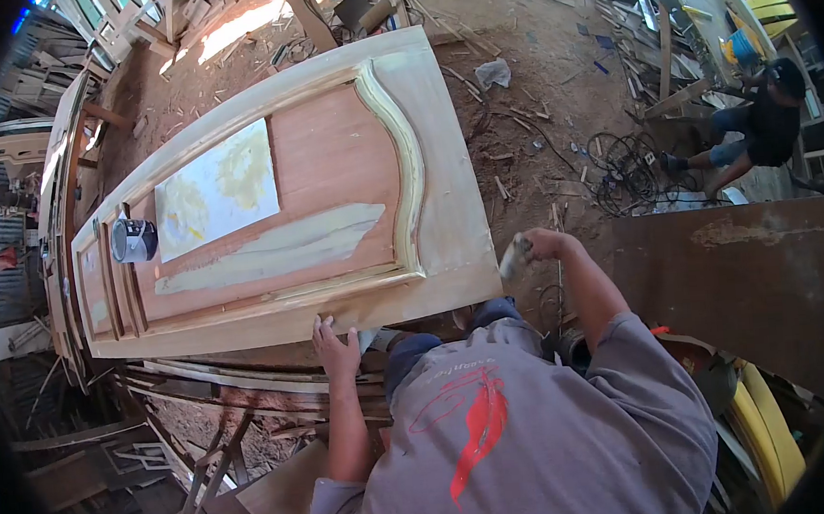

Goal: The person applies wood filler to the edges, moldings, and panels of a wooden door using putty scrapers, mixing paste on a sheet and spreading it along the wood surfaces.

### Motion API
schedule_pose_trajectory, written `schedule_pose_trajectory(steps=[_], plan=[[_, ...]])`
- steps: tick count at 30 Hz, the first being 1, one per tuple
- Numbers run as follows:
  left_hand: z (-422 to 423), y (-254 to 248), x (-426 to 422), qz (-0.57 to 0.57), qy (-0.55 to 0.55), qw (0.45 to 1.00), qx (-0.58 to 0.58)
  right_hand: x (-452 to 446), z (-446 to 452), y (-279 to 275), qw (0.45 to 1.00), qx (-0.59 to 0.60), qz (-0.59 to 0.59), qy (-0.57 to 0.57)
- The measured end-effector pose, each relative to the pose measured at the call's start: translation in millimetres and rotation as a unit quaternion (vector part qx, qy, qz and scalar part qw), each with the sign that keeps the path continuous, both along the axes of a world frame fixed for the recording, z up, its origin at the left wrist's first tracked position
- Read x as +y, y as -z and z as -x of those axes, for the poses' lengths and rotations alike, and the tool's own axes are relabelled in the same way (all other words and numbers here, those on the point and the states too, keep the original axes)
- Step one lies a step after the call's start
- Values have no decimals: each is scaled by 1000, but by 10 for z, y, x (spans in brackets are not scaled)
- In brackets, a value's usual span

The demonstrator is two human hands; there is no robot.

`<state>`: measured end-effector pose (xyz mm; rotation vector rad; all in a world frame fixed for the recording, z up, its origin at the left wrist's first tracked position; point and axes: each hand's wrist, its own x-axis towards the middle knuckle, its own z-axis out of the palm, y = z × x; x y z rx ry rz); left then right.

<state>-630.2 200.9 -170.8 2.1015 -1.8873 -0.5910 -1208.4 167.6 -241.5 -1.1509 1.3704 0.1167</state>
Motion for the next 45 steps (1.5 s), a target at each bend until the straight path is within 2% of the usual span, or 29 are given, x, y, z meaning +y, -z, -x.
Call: schedule_pose_trajectory(steps=[3, 6, 9, 12, 15, 17, 18, 21, 23, 24, 27, 28, 29, 32, 36, 39, 42, 45], plan=[[2, -5, -41, -1, 0, 1000, -6, 297, 123, 421, 963, 133, 128, -196], [-32, 37, -8, 3, 4, 1000, -5, 495, 170, 140, 985, 4, 169, 38], [1, -9, -55, 6, 6, 1000, -16, 528, 159, -258, 954, -108, 96, 261], [-4, -20, -71, -3, -2, 1000, -29, 358, 18, -548, 937, -159, 126, 285], [-16, -35, -95, -3, -7, 1000, -16, 177, -18, -438, 983, -43, 121, 134], [-57, -58, -107, -10, -12, 1000, 7, 237, 102, -204, 967, 155, 204, 13], [-76, -76, -144, -4, -20, 1000, 22, 186, 88, -244, 935, 251, 244, -49], [-117, -128, -173, 5, -72, 993, 91, 150, 103, -488, 934, 88, 259, 228], [-79, -226, -216, 5, -139, 976, 167, 44, -110, -960, 910, -12, 319, 265], [-26, -342, -241, 7, -137, 977, 161, -42, -269, -1192, 893, -64, 347, 280], [143, -719, -325, -8, -141, 978, 151, -269, -783, -1682, 829, -25, 531, 170], [153, -783, -358, -25, -145, 977, 157, -374, -953, -1940, 832, -47, 544, 99], [167, -865, -393, -41, -149, 974, 163, -448, -1150, -2141, 834, -67, 544, 63], [496, -1529, -490, 79, -84, 942, 314, -541, -1628, -2533, 845, -119, 519, -53], [800, -2197, -545, 121, 12, 928, 351, -661, -2116, -2745, 798, -206, 539, -175], [957, -2462, -528, 102, 3, 897, 429, -694, -2410, -2866, 770, -265, 532, -233], [982, -2520, -438, 13, -94, 838, 537, -768, -2661, -3005, 724, -313, 533, -306], [839, -2414, -280, 27, -137, 849, 510, -822, -2827, -3034, 706, -338, 515, -350]])
